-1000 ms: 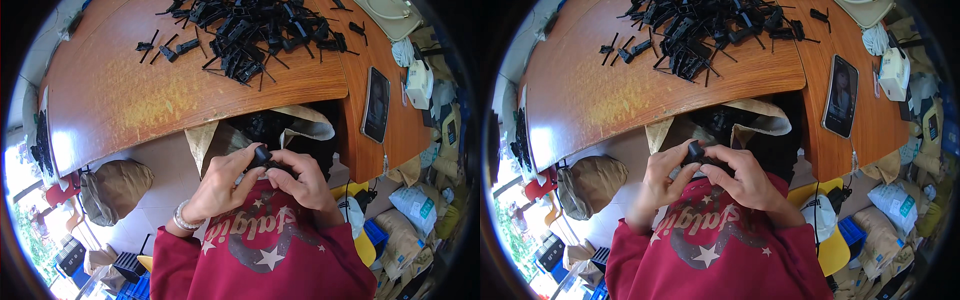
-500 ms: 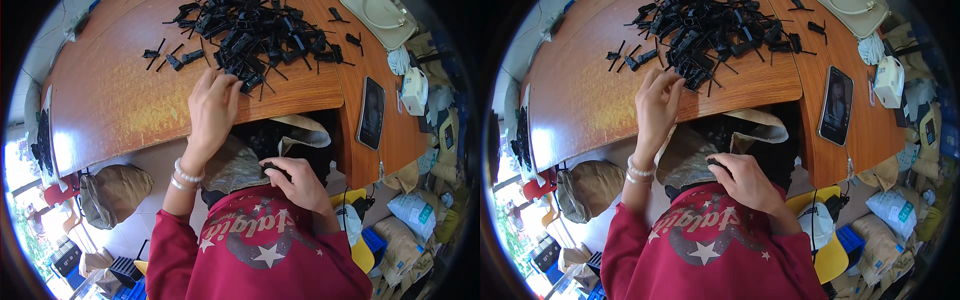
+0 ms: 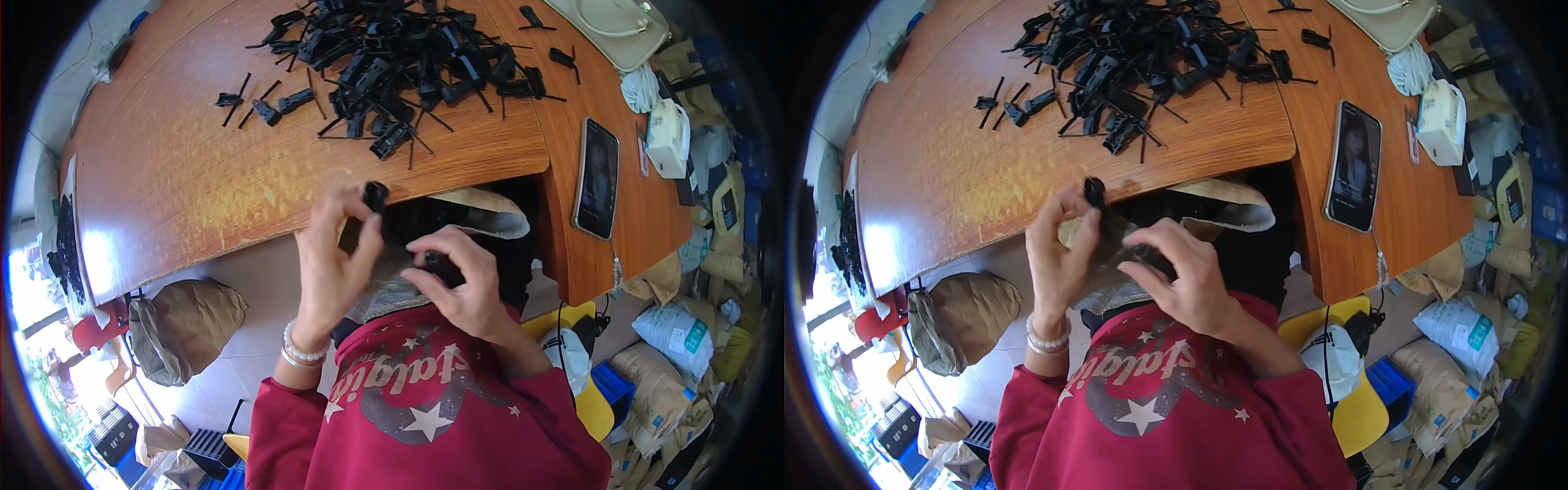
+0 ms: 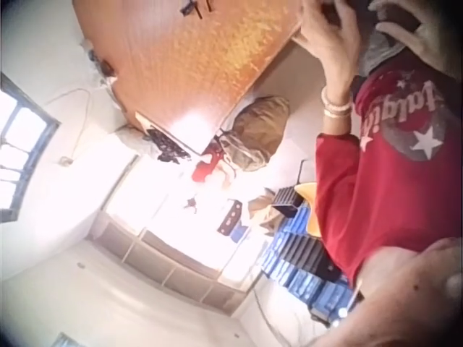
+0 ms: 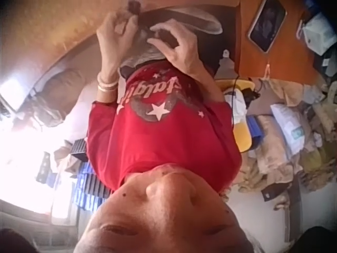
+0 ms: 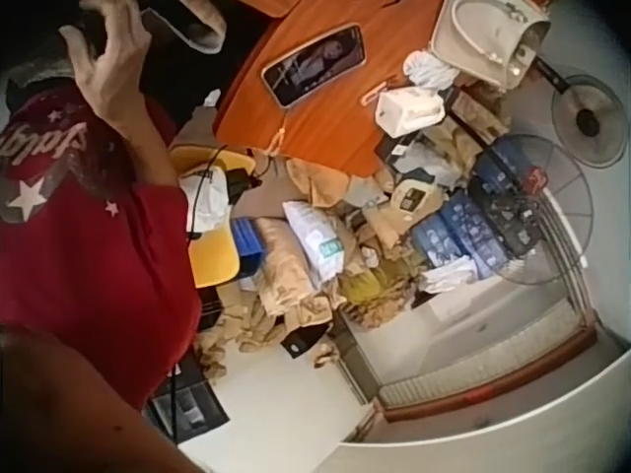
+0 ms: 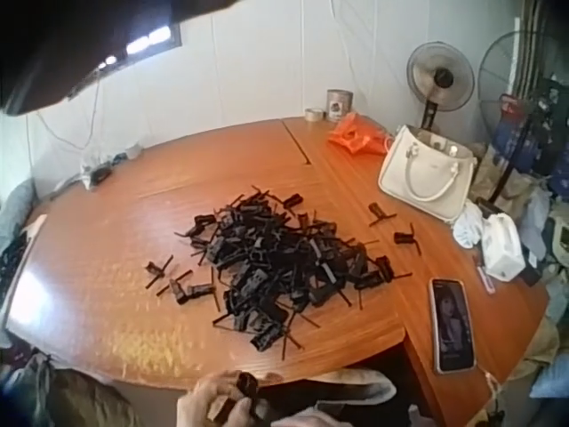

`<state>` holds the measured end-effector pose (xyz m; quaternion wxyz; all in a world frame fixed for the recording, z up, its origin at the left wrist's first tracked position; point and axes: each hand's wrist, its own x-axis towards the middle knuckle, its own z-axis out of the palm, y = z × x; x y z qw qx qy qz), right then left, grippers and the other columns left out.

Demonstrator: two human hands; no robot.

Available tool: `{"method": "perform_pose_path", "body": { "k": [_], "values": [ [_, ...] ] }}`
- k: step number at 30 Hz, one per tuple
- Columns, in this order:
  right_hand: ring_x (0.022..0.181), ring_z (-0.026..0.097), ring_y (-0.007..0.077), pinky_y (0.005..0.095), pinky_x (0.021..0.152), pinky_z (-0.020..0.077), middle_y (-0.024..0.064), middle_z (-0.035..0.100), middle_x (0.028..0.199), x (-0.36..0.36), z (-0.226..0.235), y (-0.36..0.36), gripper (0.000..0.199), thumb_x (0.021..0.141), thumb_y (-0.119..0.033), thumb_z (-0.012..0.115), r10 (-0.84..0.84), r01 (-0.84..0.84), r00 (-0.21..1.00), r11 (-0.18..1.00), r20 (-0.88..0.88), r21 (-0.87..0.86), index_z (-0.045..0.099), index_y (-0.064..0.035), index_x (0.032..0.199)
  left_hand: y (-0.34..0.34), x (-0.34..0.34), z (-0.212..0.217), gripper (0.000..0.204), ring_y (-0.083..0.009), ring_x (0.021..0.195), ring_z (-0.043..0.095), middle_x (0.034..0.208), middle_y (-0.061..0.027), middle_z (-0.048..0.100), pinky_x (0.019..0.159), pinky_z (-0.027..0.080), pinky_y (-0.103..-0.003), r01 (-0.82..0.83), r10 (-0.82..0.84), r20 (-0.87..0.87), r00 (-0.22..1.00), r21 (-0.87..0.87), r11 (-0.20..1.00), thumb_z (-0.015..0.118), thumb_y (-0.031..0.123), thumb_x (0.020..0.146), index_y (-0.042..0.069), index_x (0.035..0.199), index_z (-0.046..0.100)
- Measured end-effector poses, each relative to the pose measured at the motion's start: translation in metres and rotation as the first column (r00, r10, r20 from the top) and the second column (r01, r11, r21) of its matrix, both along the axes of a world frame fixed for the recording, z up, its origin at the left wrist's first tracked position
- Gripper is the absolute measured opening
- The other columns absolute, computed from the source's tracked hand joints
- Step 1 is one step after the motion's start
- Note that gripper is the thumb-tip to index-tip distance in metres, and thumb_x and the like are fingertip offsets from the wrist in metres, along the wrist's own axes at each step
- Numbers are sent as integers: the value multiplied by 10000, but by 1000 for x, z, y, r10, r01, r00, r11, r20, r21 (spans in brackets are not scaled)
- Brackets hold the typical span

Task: Assembling small black plastic components by snapping them together.

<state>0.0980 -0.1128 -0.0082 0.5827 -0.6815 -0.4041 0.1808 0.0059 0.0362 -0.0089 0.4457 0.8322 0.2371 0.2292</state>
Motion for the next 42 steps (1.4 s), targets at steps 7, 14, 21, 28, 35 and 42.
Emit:
{"method": "perform_pose_path", "body": {
  "k": [7, 14, 21, 28, 35, 42],
  "values": [
    [640, 595, 191, 276, 571, 448, 93, 594, 718, 7, 6, -11, 132, 759, -41, 705, -19, 24, 992, 999, -121, 41, 587, 7, 789, -20, 1, 7, 477, -86, 828, 536, 960, -39, 565, 757, 447, -231, 252, -198, 168, 966, -788, 562, 618, 32, 855, -29, 1294, 445],
    [611, 541, 156, 263, 583, 423, 77, 548, 672, 6, 6, -21, 168, 824, -107, 673, -141, 112, 965, 984, -220, -140, 577, 12, 754, -29, 0, 5, 476, -135, 693, 529, 775, -116, 564, 654, 451, -273, 373, -390, 57, 919, -445, 814, 666, 103, 825, -79, 1228, 490],
    [676, 556, 268, 334, 620, 433, 128, 532, 763, 9, 19, -33, 144, 931, -105, 497, 45, -134, 901, 975, -432, -179, 528, 34, 921, -34, 3, 14, 381, -212, 700, 541, 830, -125, 600, 662, 445, -294, 384, -416, -11, 909, -369, 847, 560, -15, 841, -62, 1214, 500],
    [674, 544, 375, 383, 592, 427, 194, 543, 769, 11, 16, -33, 146, 912, -105, 522, 103, -158, 955, 970, -277, -187, 516, 40, 903, -36, 7, 20, 448, -285, 666, 505, 767, -159, 582, 606, 417, -341, 406, -407, -24, 913, -36, 913, 616, -49, 747, -46, 1187, 529],
    [635, 561, 237, 303, 588, 435, 145, 557, 763, 9, 1, -30, 124, 881, -63, 532, 49, -87, 977, 980, -209, -179, 541, 56, 914, -44, 9, 15, 449, -305, 627, 491, 735, -163, 569, 569, 407, -360, 339, -325, -105, 940, 174, 925, 617, -47, 733, -59, 1175, 538],
    [658, 587, 199, 304, 592, 447, 113, 581, 753, 14, 5, -28, 221, 817, -142, 685, -101, 91, 971, 994, -219, -53, 572, 15, 925, -35, 6, 21, 531, -137, 652, 637, 739, -79, 612, 631, 474, -231, 281, -374, 17, 927, -691, 666, 376, -2, 935, -12, 1435, 199]
  ]
}}
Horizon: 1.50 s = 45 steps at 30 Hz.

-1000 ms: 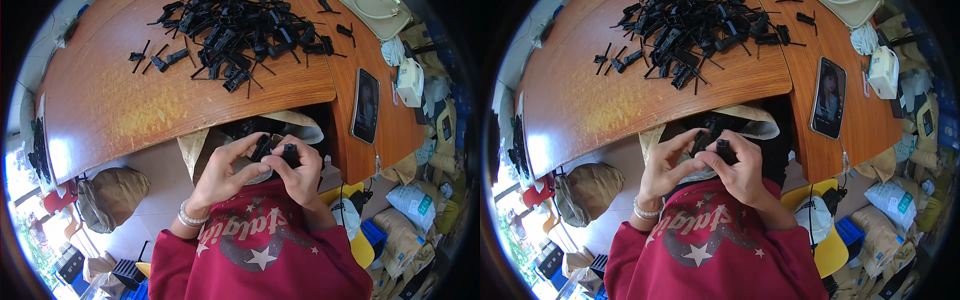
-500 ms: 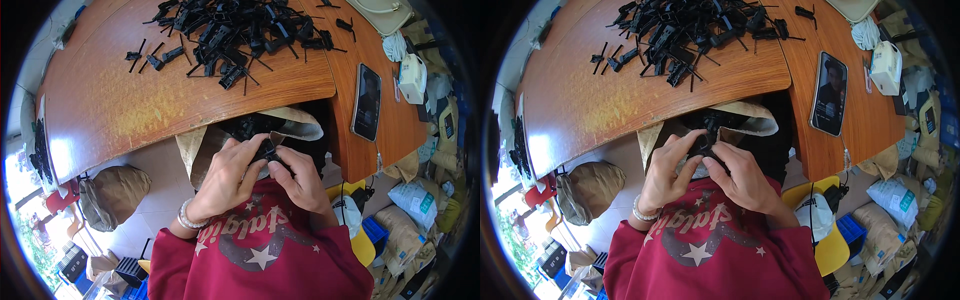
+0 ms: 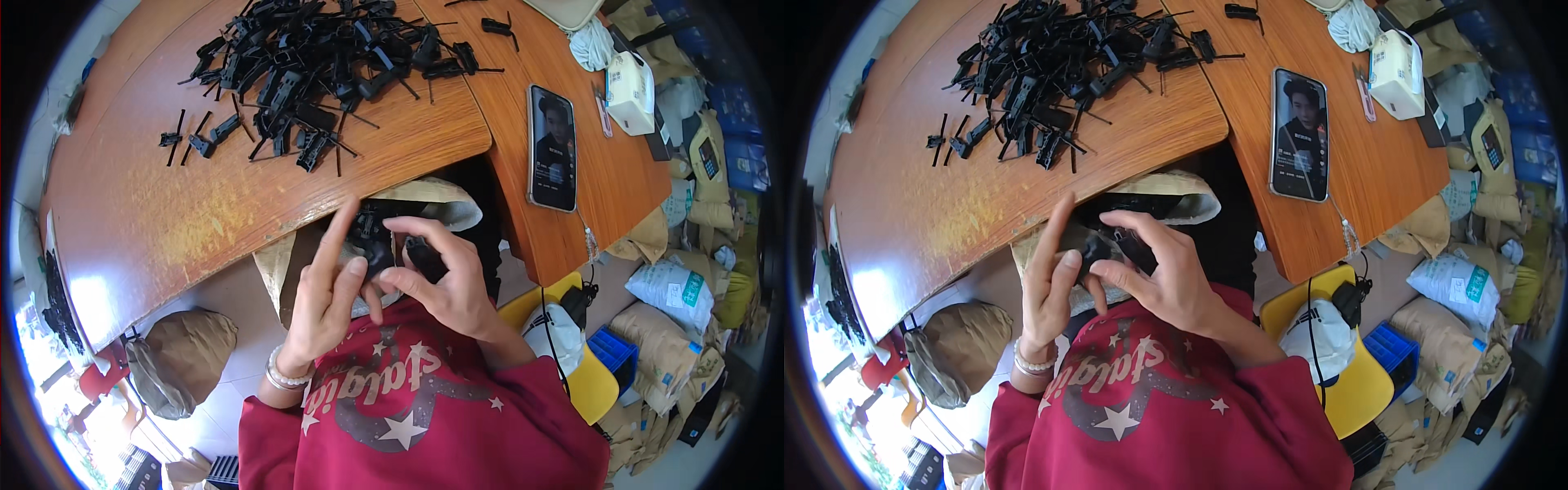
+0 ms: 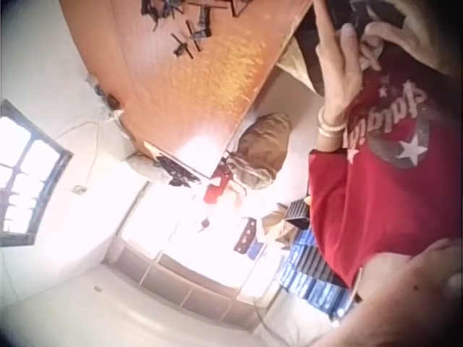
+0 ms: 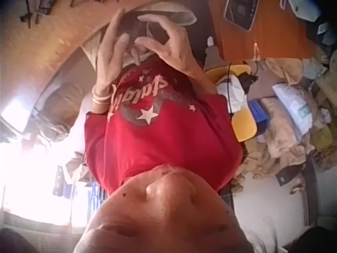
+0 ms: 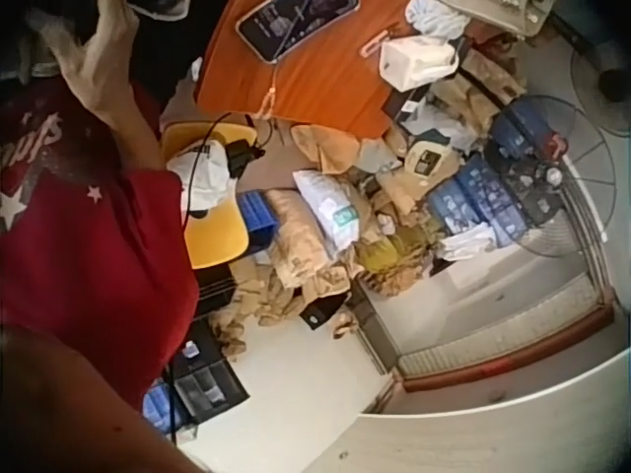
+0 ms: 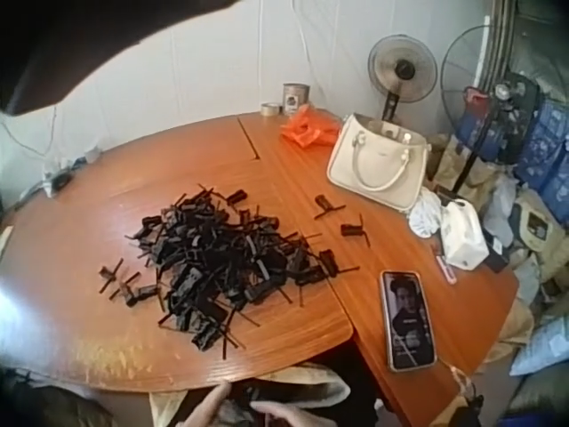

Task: Assembling small black plastic components by snapping them together.

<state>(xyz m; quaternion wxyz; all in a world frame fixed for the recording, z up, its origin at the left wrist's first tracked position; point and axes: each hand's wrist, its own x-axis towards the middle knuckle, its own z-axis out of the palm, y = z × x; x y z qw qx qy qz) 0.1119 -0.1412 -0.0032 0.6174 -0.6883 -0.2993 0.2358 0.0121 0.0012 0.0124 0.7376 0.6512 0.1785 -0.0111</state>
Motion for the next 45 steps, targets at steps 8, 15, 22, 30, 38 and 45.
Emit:
{"method": "perform_pose_path", "body": {
  "k": [8, 15, 22, 30, 38, 45],
  "values": [
    [588, 504, 61, 240, 530, 409, 18, 570, 629, 7, -5, -2, 199, 835, -157, 674, -38, 16, 980, 993, -194, -115, 595, 24, 817, 7, 0, 1, 654, -336, 878, 614, 1100, -222, 547, 708, 517, -344, 231, -427, 76, 901, 749, 621, 685, 75, 783, -90, 1324, 356],
    [552, 476, 82, 243, 515, 382, 57, 532, 619, 1, -7, -2, 240, 826, -186, 684, -1, -10, 996, 992, -91, -123, 584, 27, 784, 4, 3, -9, 419, -270, 653, 608, 832, -165, 579, 541, 484, -333, 60, -413, 142, 900, 897, 439, 683, 69, 775, -103, 1113, 505],
    [629, 542, 117, 245, 578, 423, 69, 575, 733, -4, 17, -17, 280, 933, -161, 517, 127, -161, 856, 987, -502, -25, 526, 41, 1127, 6, -1, -15, 302, -274, 668, 658, 763, -172, 621, 590, 496, -290, 40, -134, 223, 966, 382, 923, 647, 25, 800, -63, 1075, 561],
    [689, 608, 177, 285, 577, 444, 135, 608, 807, -3, 19, -13, 255, 890, -162, 580, 259, -294, 936, 948, -239, -123, 549, 50, 1029, 8, -4, -13, 306, -294, 630, 641, 733, -184, 609, 563, 486, -300, 21, -118, 219, 968, 400, 916, 647, 19, 803, -86, 1076, 558],
    [640, 574, 130, 268, 545, 429, 91, 605, 749, 2, 12, -12, 212, 896, -156, 577, 306, -342, 884, 939, -352, -43, 580, 39, 977, 10, -8, -9, 323, -334, 564, 575, 700, -189, 556, 516, 461, -345, 14, -209, 284, 936, 562, 827, 672, 28, 786, -111, 1054, 557],
    [579, 522, 142, 273, 561, 431, 83, 554, 649, 1, 4, -3, 203, 880, -119, 574, 290, -342, 899, 933, -327, -110, 584, 62, 973, 38, 11, -28, 298, -309, 726, 609, 851, -167, 610, 635, 486, -366, -28, -282, 364, 888, 653, 757, 677, 102, 789, -33, 1044, 603]
  ]
}}
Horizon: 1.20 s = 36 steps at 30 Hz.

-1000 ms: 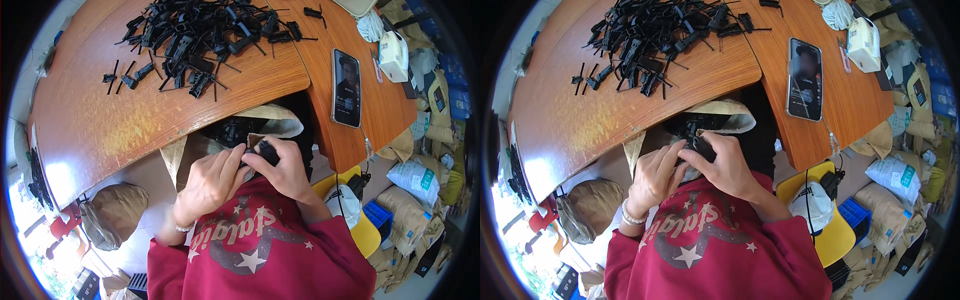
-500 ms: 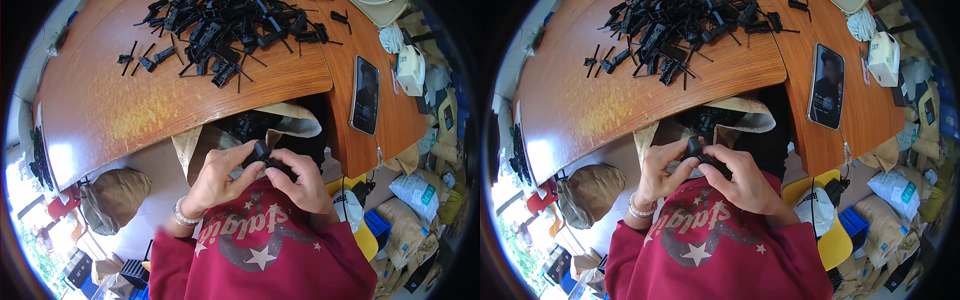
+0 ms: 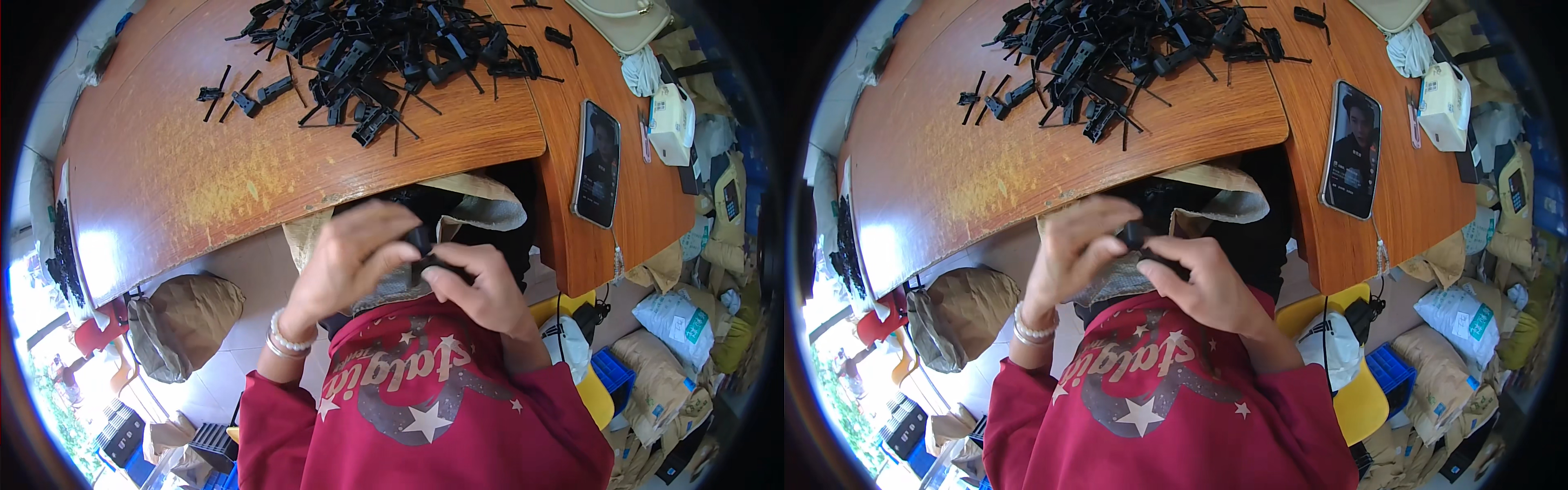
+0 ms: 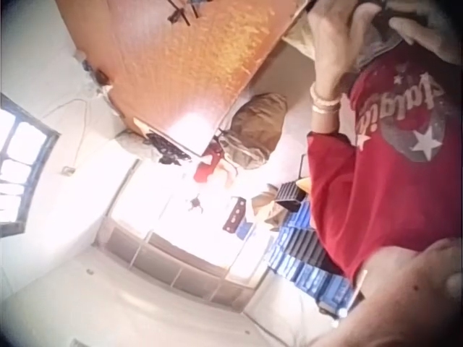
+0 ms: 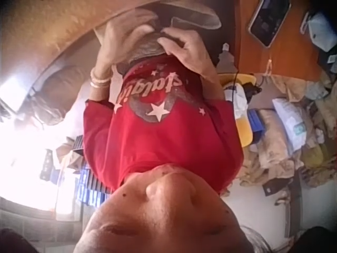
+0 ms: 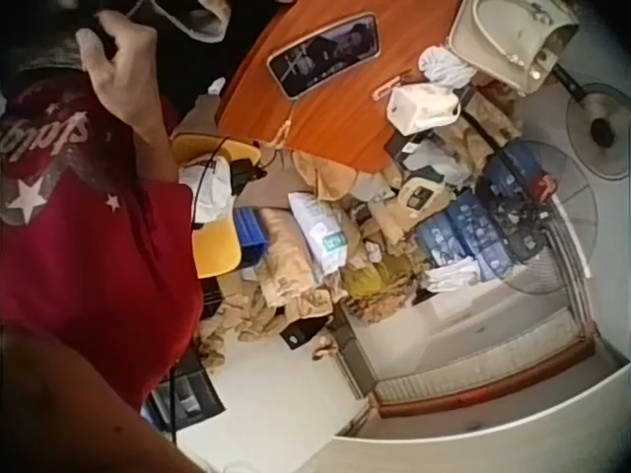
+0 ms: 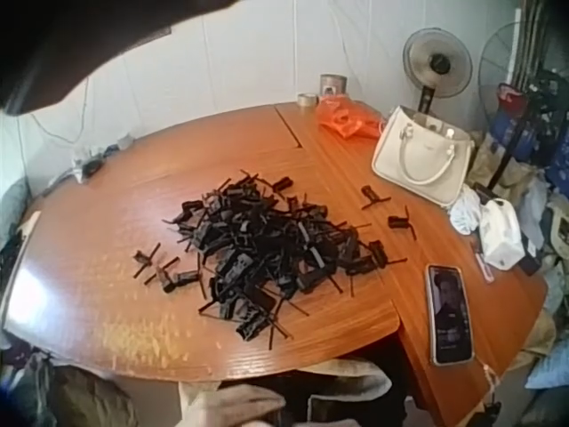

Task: Assembling small black plastic components by snapping them together.

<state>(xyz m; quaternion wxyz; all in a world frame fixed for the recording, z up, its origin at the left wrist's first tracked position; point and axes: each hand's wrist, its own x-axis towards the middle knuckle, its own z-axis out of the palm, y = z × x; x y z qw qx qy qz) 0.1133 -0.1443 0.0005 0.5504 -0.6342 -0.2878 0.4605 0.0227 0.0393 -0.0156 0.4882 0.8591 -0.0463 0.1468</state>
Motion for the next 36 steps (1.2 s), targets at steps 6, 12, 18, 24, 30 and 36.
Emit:
{"method": "perform_pose_path", "body": {
  "k": [6, 12, 18, 24, 30, 36],
  "values": [
    [828, 628, 366, 394, 722, 487, 244, 635, 877, -7, 0, 8, 274, 869, -130, 563, 124, -131, 964, 991, 235, 11, 579, 53, 1071, 22, 45, -13, 149, -296, 651, 574, 797, -108, 565, 552, 436, -363, -488, 504, 87, 859, 438, 755, 651, 99, 809, 35, 931, 596],
    [561, 511, 73, 229, 520, 410, 34, 536, 677, -2, -18, 12, 117, 883, -98, 570, -262, 269, 956, 962, -133, 38, 551, 2, 941, 16, 36, -11, 88, -192, 513, 525, 668, -89, 545, 490, 413, -289, -570, 577, 35, 816, 211, 794, 635, 37, 804, 19, 880, 593],
    [440, 415, 37, 170, 376, 261, 81, 589, 722, 8, -30, 37, 323, 954, -270, 477, -171, 194, 882, 981, -438, 7, 548, 21, 1072, 1, 3, -22, 76, -49, 586, 471, 686, -7, 555, 540, 394, -201, -585, 559, -179, 809, -169, 793, 628, 6, 831, -6, 894, 587],
    [402, 396, 43, 172, 330, 224, 82, 578, 698, 6, -47, 55, 353, 955, -330, 496, -66, 227, 606, 969, -793, 93, 562, 13, 902, -5, -8, -18, 89, -48, 653, 506, 778, -9, 566, 576, 418, -189, -483, 379, -302, 875, -472, 738, 598, -12, 857, -11, 941, 566],
    [430, 375, 21, 167, 387, 268, 0, 521, 635, 13, -40, 48, 199, 906, -141, 568, -152, 273, 808, 953, -570, 134, 567, 21, 1022, -4, -26, -18, 303, -158, 795, 616, 934, -125, 638, 761, 477, -258, -362, 169, -345, 923, -633, 684, 570, 110, 902, -80, 1136, 541],
    [635, 610, 113, 217, 606, 468, 50, 630, 672, 18, -24, 37, 117, 840, -34, 628, 11, 70, 962, 955, -272, 287, 623, 50, 922, -2, -32, -7, 363, -243, 809, 662, 873, -195, 665, 773, 517, -323, -299, -195, -386, 902, -882, 363, 611, 97, 858, -117, 1131, 503]
  ]
}}
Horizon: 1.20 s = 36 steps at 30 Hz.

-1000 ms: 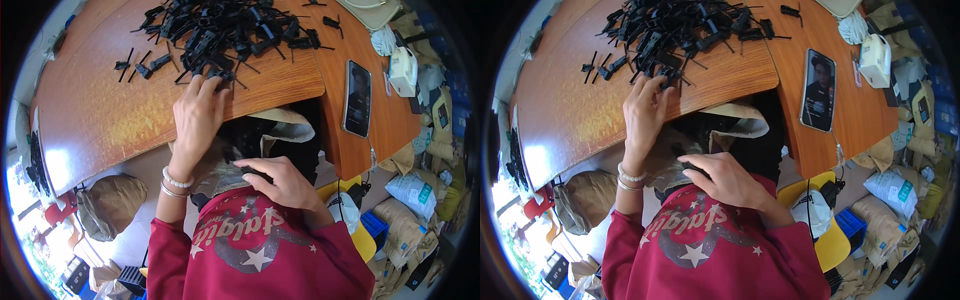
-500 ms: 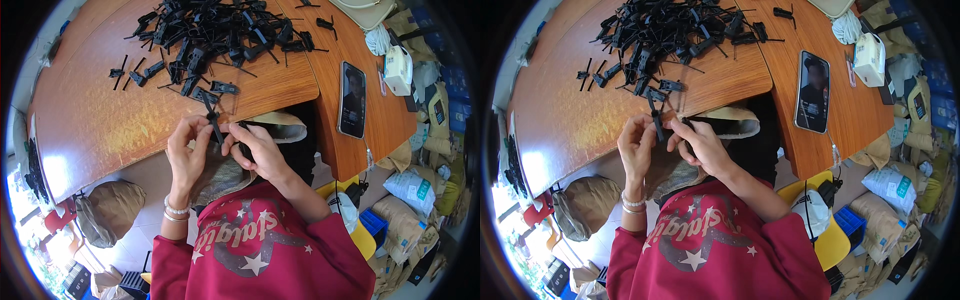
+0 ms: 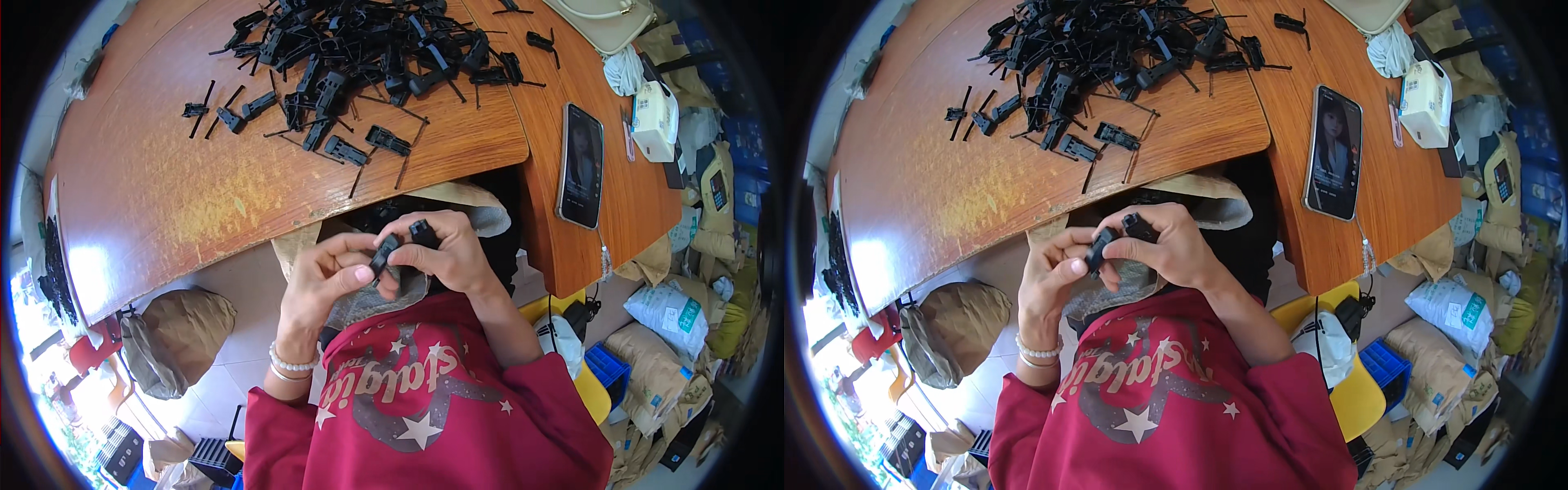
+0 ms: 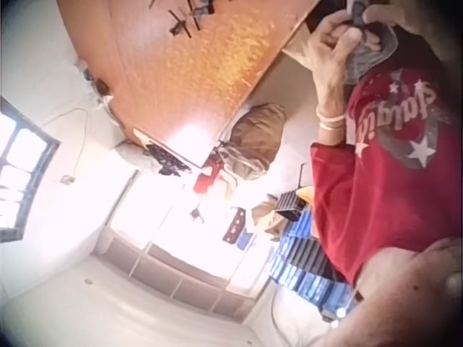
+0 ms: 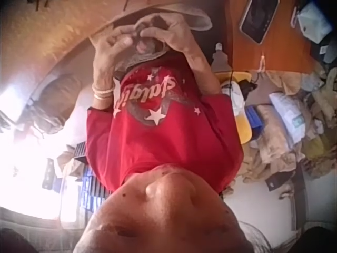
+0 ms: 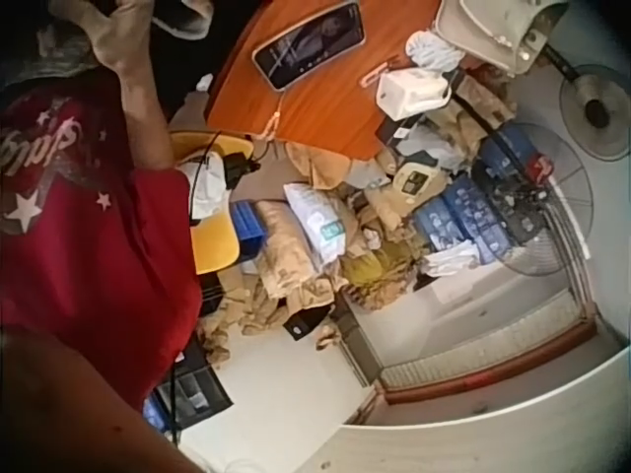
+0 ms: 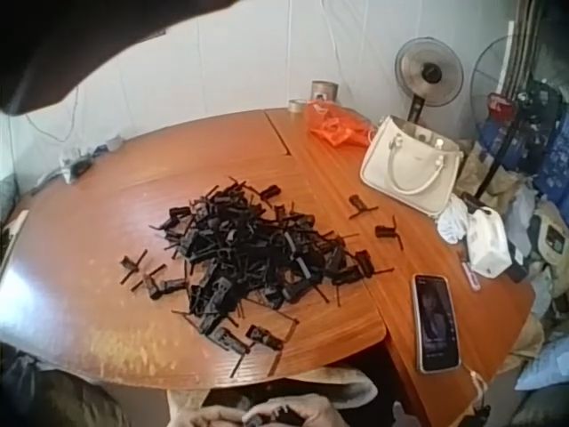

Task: Assembling small black plastic components by snapping them together.

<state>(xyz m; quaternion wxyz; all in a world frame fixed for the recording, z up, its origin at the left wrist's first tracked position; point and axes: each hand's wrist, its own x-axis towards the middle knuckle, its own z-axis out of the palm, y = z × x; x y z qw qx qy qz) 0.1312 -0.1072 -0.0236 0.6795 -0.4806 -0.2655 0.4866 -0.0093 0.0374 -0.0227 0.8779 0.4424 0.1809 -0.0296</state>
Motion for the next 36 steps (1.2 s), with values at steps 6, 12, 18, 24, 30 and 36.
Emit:
{"method": "perform_pose_path", "body": {
  "k": [6, 12, 18, 24, 30, 36],
  "values": [
    [577, 581, 150, 249, 530, 414, 70, 601, 649, -6, -2, -1, 166, 719, -72, 727, -62, 46, 890, 998, 452, 47, 686, -5, 865, -18, -5, 18, 250, -73, 643, 495, 721, -36, 564, 599, 401, -204, 38, -18, -80, 997, 254, 967, 485, 60, 919, -77, 1126, 510],
    [572, 599, 188, 264, 521, 413, 88, 622, 667, -15, -5, 0, 209, 690, -98, 752, -144, 103, 847, 989, 512, 109, 683, -22, 872, -28, -11, 7, 267, -53, 604, 396, 740, -14, 532, 545, 322, -202, -86, 93, -64, 994, 100, 991, 468, 115, 928, -71, 1110, 527],
    [601, 617, 204, 282, 532, 439, 102, 600, 673, -15, 9, -7, 209, 747, -51, 712, -118, 61, 795, 992, 596, 115, 644, 11, 934, -33, -8, 19, 251, -66, 634, 438, 770, -32, 547, 562, 344, -200, -183, 172, -116, 978, -85, 980, 473, 113, 920, -73, 1057, 571],
    [537, 547, 154, 274, 521, 430, 96, 591, 667, -17, 1, -11, 140, 792, -82, 699, -235, 300, 761, 954, 605, -7, 627, 8, 871, -36, -3, 15, 416, -139, 832, 578, 939, -76, 588, 767, 453, -263, -136, 141, 16, 990, 379, 915, 459, 0, 912, -56, 1317, 389],
    [536, 505, 91, 262, 495, 386, 83, 555, 589, -15, 16, -12, 272, 799, -211, 712, -113, 261, 906, 908, 408, -328, 594, 32, 772, -25, -7, 23, 585, -305, 750, 601, 960, -192, 574, 595, 509, -328, -45, -209, 86, 974, 981, 190, 654, -5, 762, -63, 1288, 407],
    [536, 484, 70, 239, 498, 374, 22, 505, 597, -27, 23, -18, 277, 822, -248, 699, -124, 225, 893, 956, 433, -189, 611, 10, 868, -24, -2, 25, 391, -260, 618, 594, 874, -151, 586, 549, 486, -321, 10, -131, 18, 991, 979, 206, 658, 25, 769, -67, 1130, 540]
  ]
}}
